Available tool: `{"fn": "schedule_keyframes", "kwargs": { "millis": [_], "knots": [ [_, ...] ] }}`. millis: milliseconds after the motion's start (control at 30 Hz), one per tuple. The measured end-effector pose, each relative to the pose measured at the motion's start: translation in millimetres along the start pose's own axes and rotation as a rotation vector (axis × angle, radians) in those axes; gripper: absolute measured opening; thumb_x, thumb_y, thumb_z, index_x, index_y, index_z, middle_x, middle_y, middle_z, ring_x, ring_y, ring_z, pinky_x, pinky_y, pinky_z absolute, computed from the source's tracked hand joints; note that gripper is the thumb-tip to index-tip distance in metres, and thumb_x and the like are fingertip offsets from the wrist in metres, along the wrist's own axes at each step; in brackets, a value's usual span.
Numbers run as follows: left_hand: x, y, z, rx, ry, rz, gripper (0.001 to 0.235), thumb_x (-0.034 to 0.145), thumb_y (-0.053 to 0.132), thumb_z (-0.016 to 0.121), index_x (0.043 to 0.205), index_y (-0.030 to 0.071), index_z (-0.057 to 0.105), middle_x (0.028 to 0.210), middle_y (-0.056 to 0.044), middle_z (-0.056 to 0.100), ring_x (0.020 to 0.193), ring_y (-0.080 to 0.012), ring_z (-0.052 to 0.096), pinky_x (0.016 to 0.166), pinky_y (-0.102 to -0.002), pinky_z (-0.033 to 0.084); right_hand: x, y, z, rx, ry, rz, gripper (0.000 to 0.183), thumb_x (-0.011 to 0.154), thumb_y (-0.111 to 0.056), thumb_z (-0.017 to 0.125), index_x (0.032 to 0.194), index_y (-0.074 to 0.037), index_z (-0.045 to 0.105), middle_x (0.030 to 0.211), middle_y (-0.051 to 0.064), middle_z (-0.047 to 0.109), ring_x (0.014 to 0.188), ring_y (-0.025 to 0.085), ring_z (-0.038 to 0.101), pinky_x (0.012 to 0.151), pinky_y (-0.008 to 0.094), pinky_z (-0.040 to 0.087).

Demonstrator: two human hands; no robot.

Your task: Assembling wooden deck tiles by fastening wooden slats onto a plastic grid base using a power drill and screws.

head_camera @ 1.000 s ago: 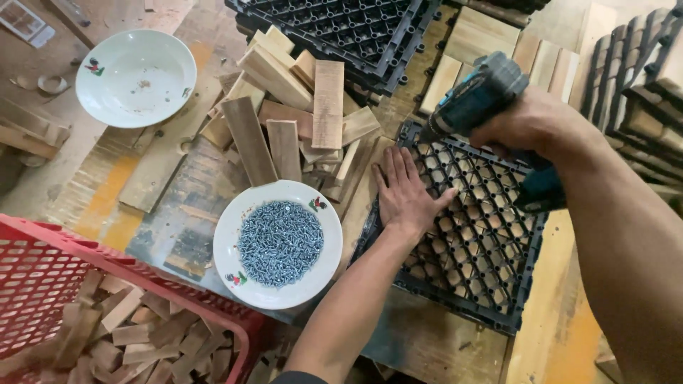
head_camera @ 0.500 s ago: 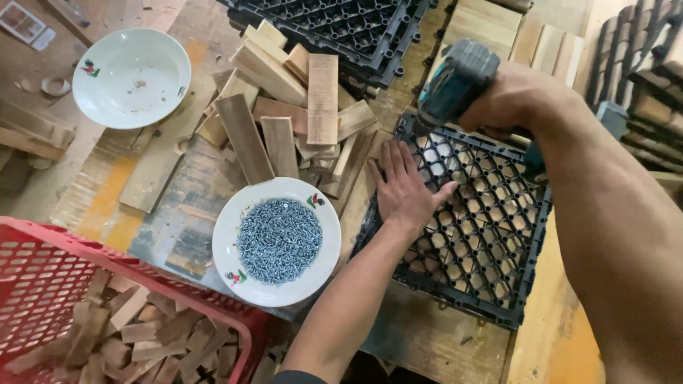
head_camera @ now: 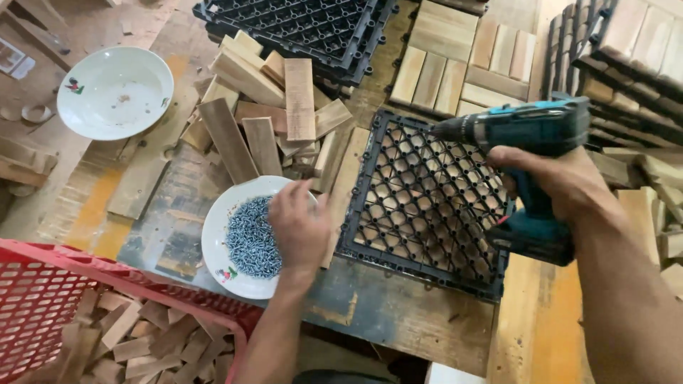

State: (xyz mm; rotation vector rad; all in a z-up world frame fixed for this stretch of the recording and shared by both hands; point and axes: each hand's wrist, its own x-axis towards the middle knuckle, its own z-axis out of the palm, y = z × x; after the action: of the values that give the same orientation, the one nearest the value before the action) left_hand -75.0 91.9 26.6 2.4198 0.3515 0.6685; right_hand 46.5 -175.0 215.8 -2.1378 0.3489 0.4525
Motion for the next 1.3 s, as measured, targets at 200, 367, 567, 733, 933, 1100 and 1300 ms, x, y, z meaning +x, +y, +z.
{"fn": "schedule_keyframes", "kwargs": {
  "millis": [200,367,567,733,933,1100,1300],
  "knots": [
    [-38.3,-72.7,-34.3,0.190,-0.164,-0.350,0.050,0.090,0.048,0.071,0.125,0.012,0.073,0.122,-0.010,0.059,0.117,-0.0318,0.051,0.099,-0.051,0.040,-6.6,33.8,-20.7,0.106,0.092,-0.062,0.035,0.103,-0.045,0.066,0.107,-0.012,0.059,0.079,0.014,0.066,0.060,0.021,0.058,0.049,0.033,0.039],
    [-21.1,-50.3,-57.4,-0.050,-0.204,-0.552,0.034,0.095,0.041,0.068,0.096,0.009,0.077,0.100,-0.006,0.070,0.096,-0.0245,0.064,0.086,-0.042,0.049,-17.8,50.1,-18.7,0.193,0.129,-0.168,0.028,0.103,-0.038,0.068,0.107,-0.011,0.062,0.076,0.010,0.061,0.059,0.019,0.058,0.049,0.033,0.047],
    [-6.6,-32.6,-65.5,-0.274,0.023,-0.538,0.018,0.096,0.024,0.070,0.104,0.011,0.079,0.098,-0.002,0.079,0.092,-0.0162,0.072,0.086,-0.032,0.057,-35.2,63.7,-20.0,0.205,0.155,-0.185,0.031,0.095,-0.032,0.073,0.109,-0.007,0.063,0.072,0.017,0.066,0.056,0.024,0.060,0.055,0.033,0.050],
    [23.2,29.1,-8.6,-1.041,-0.226,-0.809,0.022,0.085,0.009,0.082,0.105,0.001,0.077,0.091,-0.009,0.075,0.081,-0.0171,0.070,0.075,-0.027,0.061,-40.4,91.5,-10.9,0.264,0.035,-0.211,0.039,0.090,-0.037,0.067,0.114,-0.008,0.058,0.081,0.014,0.066,0.060,0.024,0.061,0.059,0.036,0.052],
    [21.1,65.5,78.2,-1.820,-0.459,-1.022,0.020,0.088,0.017,0.078,0.101,0.002,0.072,0.090,-0.013,0.077,0.076,-0.0201,0.075,0.070,-0.030,0.066,-56.6,111.1,2.5,0.352,-0.025,-0.404,0.048,0.086,-0.040,0.066,0.115,-0.003,0.055,0.078,0.016,0.066,0.053,0.024,0.064,0.046,0.033,0.055],
    [18.3,77.8,100.8,-1.892,-0.488,-1.058,0.023,0.084,0.027,0.082,0.095,0.009,0.073,0.091,-0.008,0.077,0.078,-0.0165,0.076,0.071,-0.027,0.067,-55.7,125.2,-4.1,0.265,-0.004,-0.364,0.047,0.084,-0.038,0.064,0.114,-0.001,0.059,0.084,0.019,0.072,0.057,0.028,0.067,0.054,0.038,0.059],
    [17.2,81.5,105.5,-1.980,-0.565,-1.003,0.025,0.084,0.027,0.082,0.095,0.007,0.072,0.090,-0.009,0.077,0.076,-0.0157,0.077,0.071,-0.028,0.068,-48.1,134.3,-21.3,0.120,0.170,-0.160,0.060,0.076,-0.031,0.069,0.126,-0.002,0.053,0.108,0.020,0.065,0.097,0.035,0.064,0.089,0.045,0.053]
  ]
}}
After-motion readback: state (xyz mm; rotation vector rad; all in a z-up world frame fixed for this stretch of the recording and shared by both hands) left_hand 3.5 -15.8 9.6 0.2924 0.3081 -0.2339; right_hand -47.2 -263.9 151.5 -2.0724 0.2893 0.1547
